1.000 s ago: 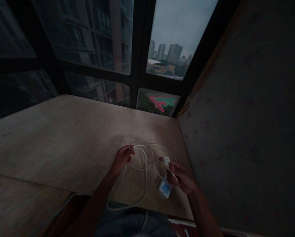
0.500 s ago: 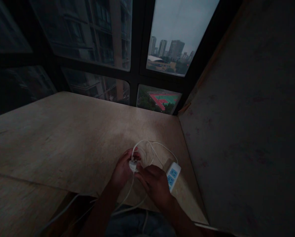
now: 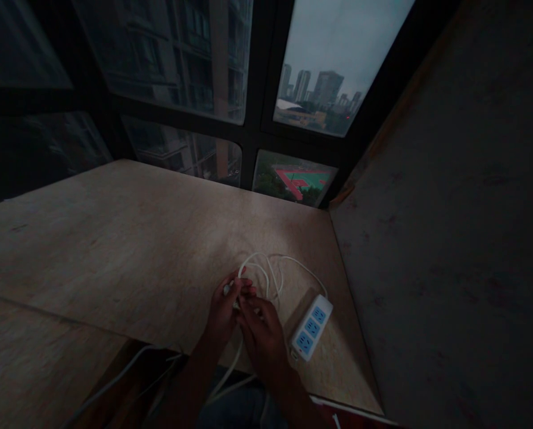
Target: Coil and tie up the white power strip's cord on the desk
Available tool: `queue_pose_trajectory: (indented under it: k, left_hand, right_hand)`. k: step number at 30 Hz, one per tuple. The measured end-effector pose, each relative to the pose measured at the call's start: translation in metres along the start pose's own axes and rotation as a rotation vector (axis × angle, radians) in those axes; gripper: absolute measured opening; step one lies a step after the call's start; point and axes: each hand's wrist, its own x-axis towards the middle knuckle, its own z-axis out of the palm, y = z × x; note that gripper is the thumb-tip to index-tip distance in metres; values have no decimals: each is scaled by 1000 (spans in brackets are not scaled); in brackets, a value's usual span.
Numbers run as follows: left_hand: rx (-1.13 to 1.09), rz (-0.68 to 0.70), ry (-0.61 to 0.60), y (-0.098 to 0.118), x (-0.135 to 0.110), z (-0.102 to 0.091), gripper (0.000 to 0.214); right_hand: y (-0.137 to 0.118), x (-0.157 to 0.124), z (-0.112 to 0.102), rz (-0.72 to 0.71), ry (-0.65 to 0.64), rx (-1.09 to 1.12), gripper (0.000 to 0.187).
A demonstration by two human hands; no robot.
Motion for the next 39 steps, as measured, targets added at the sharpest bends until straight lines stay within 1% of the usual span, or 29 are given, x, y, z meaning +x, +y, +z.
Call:
queue_pose_trajectory:
  k: [2, 5, 9, 11, 13, 17, 20, 22, 24, 26, 28, 31, 33, 35, 37, 39]
  left_hand:
    - [31, 49, -34, 8, 1, -2, 63]
    - [145, 85, -158, 24, 3, -5, 58]
    - [363, 6, -381, 44, 5, -2, 50]
    - [451, -14, -426, 54, 6, 5, 49]
    - [527, -9, -427, 61, 7, 15, 49]
    - [695, -3, -469, 73, 8, 33, 47]
    - [819, -20, -526, 77, 9, 40, 48]
    - [868, -22, -558, 78, 10, 44, 54]
    - [876, -12, -594, 77, 10, 46, 65]
    - [853, -7, -621, 74, 11, 50, 75]
    - [826, -14, -628, 70, 12, 53, 84]
    - [806, -48, -624, 63, 15, 60, 96]
    - [774, -65, -623, 58, 19, 64, 102]
    - [708, -86, -626, 51, 24, 65, 105]
    - [648, -122, -640, 44, 30, 65, 105]
    - [619, -151, -659, 36, 35, 63, 102]
  right_hand:
    - [2, -3, -12, 0, -1, -43, 49]
    - [13, -2, -37, 58, 56, -102, 44]
    - [32, 12, -69, 164, 105, -114, 42]
    - [38, 21, -78, 186, 99, -90, 44]
    - [43, 29, -82, 199, 45, -29, 48]
    - [51, 37, -78, 244, -95, 151, 57]
    - [55, 42, -77, 245, -106, 159, 55]
    - [53, 46, -80, 208, -97, 129, 48]
    - [47, 52, -83, 155, -120, 138, 45]
    - [39, 60, -86, 100, -179, 167, 49]
    - [27, 67, -87, 42, -261, 167, 58]
    - [9, 80, -90, -17, -387, 73, 67]
    - [0, 89, -92, -7, -447, -33, 62]
    - [-5, 98, -94, 23, -487, -133, 52]
    - [-6, 105, -95, 58, -527, -202, 44]
    - [-6, 111, -96, 101, -579, -250, 42]
